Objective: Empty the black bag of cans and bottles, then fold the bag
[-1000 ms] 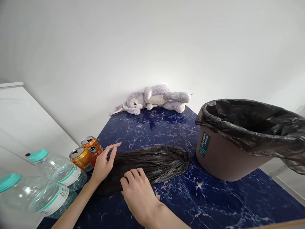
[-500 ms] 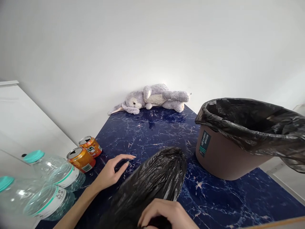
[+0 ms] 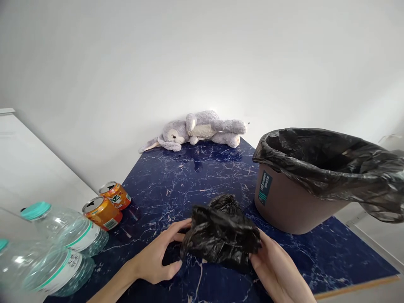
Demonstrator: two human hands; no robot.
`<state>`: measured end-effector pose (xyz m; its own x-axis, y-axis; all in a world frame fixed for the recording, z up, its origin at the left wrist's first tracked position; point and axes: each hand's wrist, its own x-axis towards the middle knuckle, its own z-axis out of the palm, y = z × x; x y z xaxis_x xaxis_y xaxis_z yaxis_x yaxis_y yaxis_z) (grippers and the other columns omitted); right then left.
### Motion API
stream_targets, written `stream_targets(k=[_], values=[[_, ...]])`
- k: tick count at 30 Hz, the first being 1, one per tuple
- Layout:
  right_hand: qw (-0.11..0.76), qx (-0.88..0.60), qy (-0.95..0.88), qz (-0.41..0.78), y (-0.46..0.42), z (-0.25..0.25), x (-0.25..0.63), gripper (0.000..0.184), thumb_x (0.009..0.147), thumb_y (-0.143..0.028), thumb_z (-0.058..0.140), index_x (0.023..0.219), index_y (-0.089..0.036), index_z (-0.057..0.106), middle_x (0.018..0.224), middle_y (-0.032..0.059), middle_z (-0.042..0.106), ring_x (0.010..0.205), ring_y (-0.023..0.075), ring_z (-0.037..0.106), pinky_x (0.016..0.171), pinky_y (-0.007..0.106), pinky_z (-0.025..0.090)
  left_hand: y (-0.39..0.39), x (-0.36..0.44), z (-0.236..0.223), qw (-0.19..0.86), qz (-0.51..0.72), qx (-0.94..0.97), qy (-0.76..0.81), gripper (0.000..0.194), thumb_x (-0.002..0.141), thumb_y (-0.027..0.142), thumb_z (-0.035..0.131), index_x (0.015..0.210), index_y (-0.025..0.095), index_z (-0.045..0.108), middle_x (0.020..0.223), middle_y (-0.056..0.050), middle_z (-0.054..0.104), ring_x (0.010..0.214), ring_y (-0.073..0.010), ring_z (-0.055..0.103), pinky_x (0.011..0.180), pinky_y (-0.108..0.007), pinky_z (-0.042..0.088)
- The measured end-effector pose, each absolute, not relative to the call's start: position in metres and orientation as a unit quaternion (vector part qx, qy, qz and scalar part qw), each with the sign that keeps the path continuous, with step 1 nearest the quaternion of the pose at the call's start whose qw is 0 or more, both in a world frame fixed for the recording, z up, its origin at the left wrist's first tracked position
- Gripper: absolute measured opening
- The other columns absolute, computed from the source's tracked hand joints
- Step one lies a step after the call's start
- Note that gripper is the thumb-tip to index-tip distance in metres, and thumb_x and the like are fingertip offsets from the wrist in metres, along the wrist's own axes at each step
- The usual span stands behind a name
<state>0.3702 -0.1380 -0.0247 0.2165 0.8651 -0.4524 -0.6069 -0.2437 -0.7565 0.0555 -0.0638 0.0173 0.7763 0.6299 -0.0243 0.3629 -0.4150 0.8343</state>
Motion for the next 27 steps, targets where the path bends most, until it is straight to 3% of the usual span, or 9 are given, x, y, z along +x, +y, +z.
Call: stream_targets(k=[3, 6, 10, 14, 17, 20, 23, 25, 27], values=[[0.572, -0.582, -0.138, 0.562, -0.141, -0.03, 0.372, 0.08, 0.093, -0.068, 0.065, 0.157, -0.023, 0.052, 0.16, 0.0102, 0.056, 0.147, 0.0369, 0.054, 0.109, 0.044, 0.062, -0.063, 0.054, 0.013, 0.459, 0.153, 0.799, 0.357, 0.101, 0.093, 0.032, 0.07, 0.173, 0.039, 0.009, 0.164, -0.017, 0.046, 0.138, -0.036, 0.062, 0.113, -0.056, 0.053], [0.543, -0.671, -0.299, 0.406, -0.158, -0.025, 0.369, 0.083, 0.094, -0.074, 0.061, 0.165, -0.038, 0.04, 0.172, -0.0008, 0.039, 0.155, 0.0389, 0.042, 0.11, 0.05, 0.061, -0.064, 0.058, 0.011, 0.444, 0.173, 0.779, 0.406, 0.092, 0.1, 0.044, 0.068, 0.173, 0.038, 0.012, 0.154, -0.017, 0.059, 0.14, -0.0364, 0.061, 0.115, -0.059, 0.05], [0.479, -0.687, -0.528, 0.139, -0.181, -0.008, 0.352, 0.067, 0.104, -0.058, 0.055, 0.166, -0.042, 0.037, 0.17, -0.0002, 0.043, 0.151, 0.0398, 0.048, 0.099, 0.05, 0.067, -0.064, 0.063, 0.007, 0.428, 0.211, 0.765, 0.432, 0.079, 0.103, 0.051, 0.063, 0.171, 0.037, 0.025, 0.127, -0.013, 0.077, 0.14, -0.0365, 0.062, 0.11, -0.056, 0.054], [0.377, -0.59, -0.714, 0.008, -0.185, -0.006, 0.328, 0.062, 0.11, -0.038, 0.046, 0.169, -0.042, 0.028, 0.165, -0.0001, 0.05, 0.148, 0.0341, 0.054, 0.111, 0.053, 0.06, -0.065, 0.065, 0.007, 0.411, 0.24, 0.759, 0.445, 0.072, 0.104, 0.054, 0.061, 0.168, 0.036, 0.034, 0.109, -0.009, 0.081, 0.135, -0.0355, 0.065, 0.103, -0.051, 0.058], [0.281, -0.526, -0.799, -0.068, -0.175, -0.02, 0.322, 0.075, 0.107, -0.042, 0.053, 0.173, -0.033, 0.02, 0.165, 0.0044, 0.048, 0.143, 0.0388, 0.057, 0.104, 0.057, 0.064, -0.065, 0.067, 0.012, 0.425, 0.236, 0.752, 0.444, 0.071, 0.106, 0.054, 0.056, 0.169, 0.032, 0.031, 0.087, -0.004, 0.077, 0.104, -0.029, 0.076, 0.088, -0.04, 0.061], [0.231, -0.507, -0.824, -0.107, -0.162, -0.038, 0.329, 0.077, 0.104, -0.044, 0.058, 0.171, -0.025, 0.027, 0.161, 0.0087, 0.051, 0.134, 0.0395, 0.065, 0.092, 0.053, 0.07, -0.064, 0.068, 0.013, 0.448, 0.234, 0.741, 0.443, 0.07, 0.109, 0.054, 0.047, 0.17, 0.028, 0.023, 0.068, 0.003, 0.065, 0.066, -0.0203, 0.068, 0.069, -0.031, 0.057], [0.21, -0.513, -0.827, -0.099, -0.156, -0.046, 0.339, 0.056, 0.105, -0.037, 0.055, 0.159, -0.025, 0.052, 0.156, 0.0063, 0.058, 0.13, 0.0367, 0.068, 0.094, 0.05, 0.07, -0.063, 0.068, 0.01, 0.361, 0.303, 0.751, 0.464, 0.061, 0.11, 0.047, 0.047, 0.165, 0.03, 0.027, 0.083, 0.0, 0.07, 0.075, -0.0203, 0.07, 0.08, -0.036, 0.059], [0.204, -0.515, -0.829, -0.08, -0.155, -0.041, 0.343, 0.045, 0.105, -0.031, 0.052, 0.148, -0.026, 0.065, 0.151, 0.0043, 0.063, 0.128, 0.0357, 0.07, 0.097, 0.051, 0.068, -0.063, 0.066, 0.008, 0.259, 0.355, 0.778, 0.449, 0.054, 0.108, 0.039, 0.053, 0.159, 0.034, 0.035, 0.118, -0.007, 0.072, 0.107, -0.0246, 0.071, 0.1, -0.043, 0.057], [0.211, -0.524, -0.824, -0.035, -0.156, -0.031, 0.344, 0.041, 0.107, -0.028, 0.049, 0.142, -0.027, 0.07, 0.145, 0.0032, 0.068, 0.126, 0.0332, 0.072, 0.098, 0.047, 0.068, -0.064, 0.064, 0.01, 0.198, 0.368, 0.821, 0.389, 0.054, 0.103, 0.03, 0.06, 0.153, 0.036, 0.042, 0.147, -0.01, 0.059, 0.135, -0.0289, 0.059, 0.114, -0.049, 0.049]])
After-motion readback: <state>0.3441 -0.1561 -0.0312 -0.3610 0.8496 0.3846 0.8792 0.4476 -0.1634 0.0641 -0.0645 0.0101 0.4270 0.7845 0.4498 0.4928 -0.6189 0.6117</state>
